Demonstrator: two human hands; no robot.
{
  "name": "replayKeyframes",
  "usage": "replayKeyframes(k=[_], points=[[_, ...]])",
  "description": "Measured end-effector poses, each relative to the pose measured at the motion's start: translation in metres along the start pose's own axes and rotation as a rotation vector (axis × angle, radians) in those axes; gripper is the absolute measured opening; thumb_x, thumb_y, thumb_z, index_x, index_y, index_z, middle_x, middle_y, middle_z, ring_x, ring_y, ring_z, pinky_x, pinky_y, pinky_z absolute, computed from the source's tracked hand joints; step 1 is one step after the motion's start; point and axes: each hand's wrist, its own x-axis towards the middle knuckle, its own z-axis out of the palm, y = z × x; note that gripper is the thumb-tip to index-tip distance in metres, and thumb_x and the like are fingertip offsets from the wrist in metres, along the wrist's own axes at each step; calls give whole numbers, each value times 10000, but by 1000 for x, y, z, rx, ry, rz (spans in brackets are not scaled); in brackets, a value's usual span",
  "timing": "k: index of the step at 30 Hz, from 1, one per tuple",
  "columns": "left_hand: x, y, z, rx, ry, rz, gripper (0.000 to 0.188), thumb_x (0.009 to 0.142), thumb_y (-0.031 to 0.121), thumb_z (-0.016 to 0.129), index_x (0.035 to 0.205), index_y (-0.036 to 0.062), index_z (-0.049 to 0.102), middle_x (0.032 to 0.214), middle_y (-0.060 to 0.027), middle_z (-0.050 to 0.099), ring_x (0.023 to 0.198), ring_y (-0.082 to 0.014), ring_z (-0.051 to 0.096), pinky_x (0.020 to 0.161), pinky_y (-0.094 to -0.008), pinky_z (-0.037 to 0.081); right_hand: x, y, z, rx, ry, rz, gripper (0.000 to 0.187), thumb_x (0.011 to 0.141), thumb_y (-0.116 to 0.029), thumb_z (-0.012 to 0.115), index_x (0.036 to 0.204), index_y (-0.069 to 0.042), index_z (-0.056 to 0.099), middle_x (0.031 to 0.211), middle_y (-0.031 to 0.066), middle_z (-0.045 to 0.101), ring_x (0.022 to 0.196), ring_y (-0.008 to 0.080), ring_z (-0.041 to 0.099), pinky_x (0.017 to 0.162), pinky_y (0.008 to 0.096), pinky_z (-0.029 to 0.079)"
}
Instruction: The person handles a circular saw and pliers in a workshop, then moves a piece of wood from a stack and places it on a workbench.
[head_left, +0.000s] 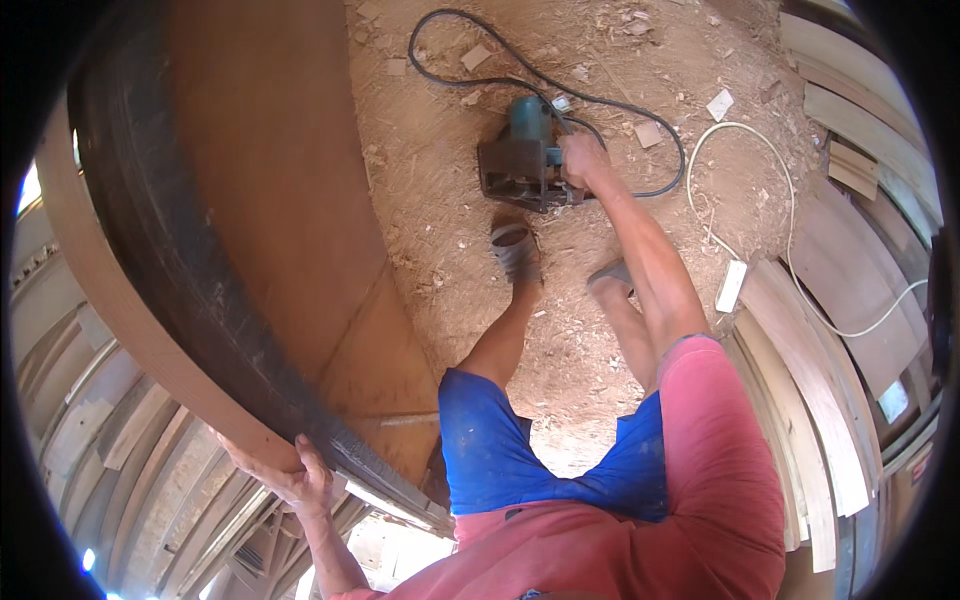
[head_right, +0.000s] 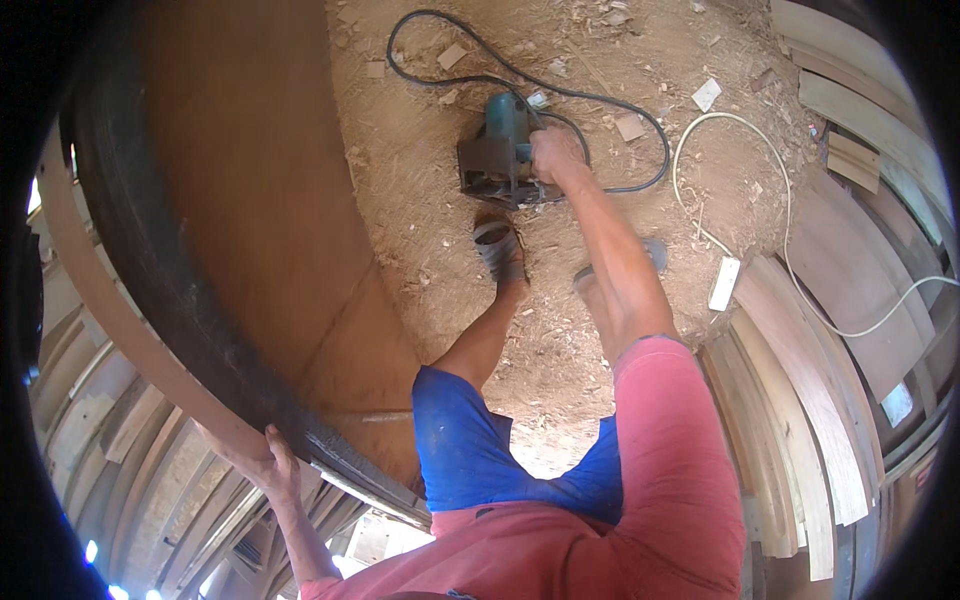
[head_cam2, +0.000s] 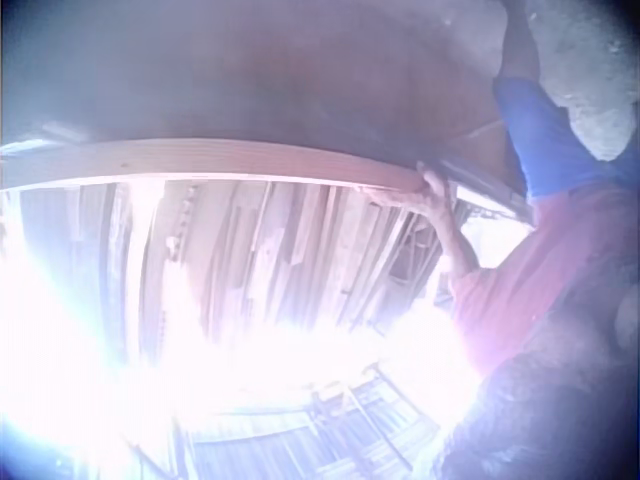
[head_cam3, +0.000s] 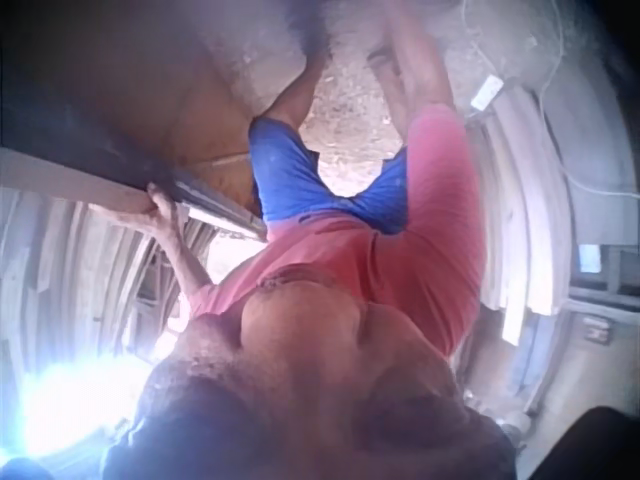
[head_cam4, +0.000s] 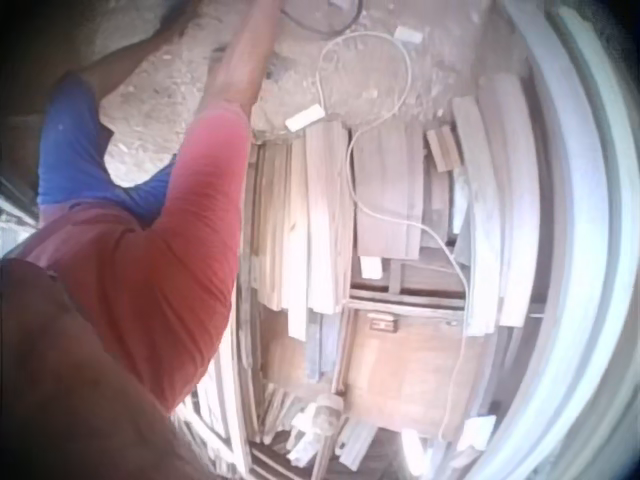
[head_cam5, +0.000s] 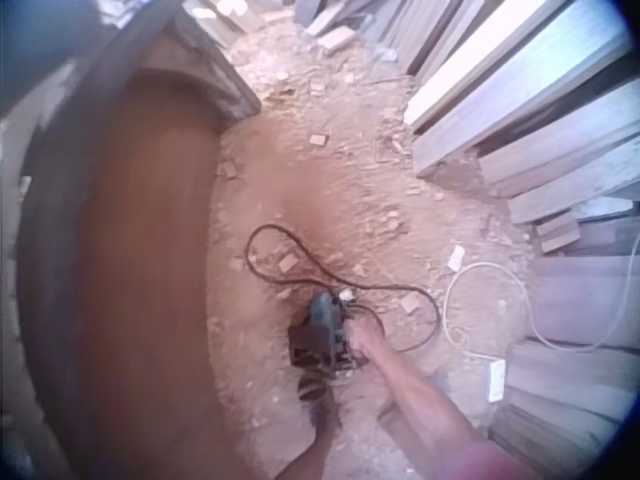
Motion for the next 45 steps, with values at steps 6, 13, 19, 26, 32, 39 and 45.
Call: replayKeyframes(k=[6,13,19,26,32,39,45], points=[[-5,-6,0,39,0,-26,979,791,122,640,1581,44,67,1614,-253,133,1511,-433,102,1211,-589,103,-53,-43,-7,271,19,37,405,703,-129,667,1076,28,690,953,278,697,928,430,678,853,466,538],[-4,-1,-4,72,-3,-27,1009,752,114,654,1576,26,78,1606,-255,143,1509,-424,107,1214,-588,98,-109,-22,-35,1175,184,256,485,769,-143,705,1149,142,608,902,137,705,829,180,662,747,288,516],[-1,-2,-3,57,-6,-25,1015,747,98,659,1573,16,74,1603,-261,139,1502,-429,121,1208,-590,114,-95,5,-79,1645,507,334,176,896,-13,558,1047,37,637,1033,182,666,930,214,669,843,354,565],[-1,-5,0,39,0,-3,1008,766,106,655,1577,24,62,1600,-263,135,1499,-445,114,1201,-607,106,-12,76,-149,2235,913,266,268,884,34,535,1151,52,535,1115,183,576,1021,301,600,916,536,516],[2,1,-1,56,-17,24,982,801,120,652,1573,1,58,1602,-282,125,1497,-451,123,1196,-597,115,34,173,-122,1932,1026,325,263,830,8,654,1084,33,590,1044,139,650,963,268,647,843,500,543],[-4,-3,1,115,-11,-28,949,829,184,662,1565,-24,99,1602,-292,133,1496,-454,128,1201,-560,122,5,203,-36,1098,729,548,536,766,-146,732,1233,65,572,1144,196,658,995,344,634,930,442,473],[-8,-5,4,110,23,-27,910,879,285,648,1557,-32,131,1597,-292,161,1498,-428,142,1206,-529,119,-68,102,-21,352,1011,419,391,870,-198,630,1177,42,606,1114,260,666,1027,395,641,939,454,479]])
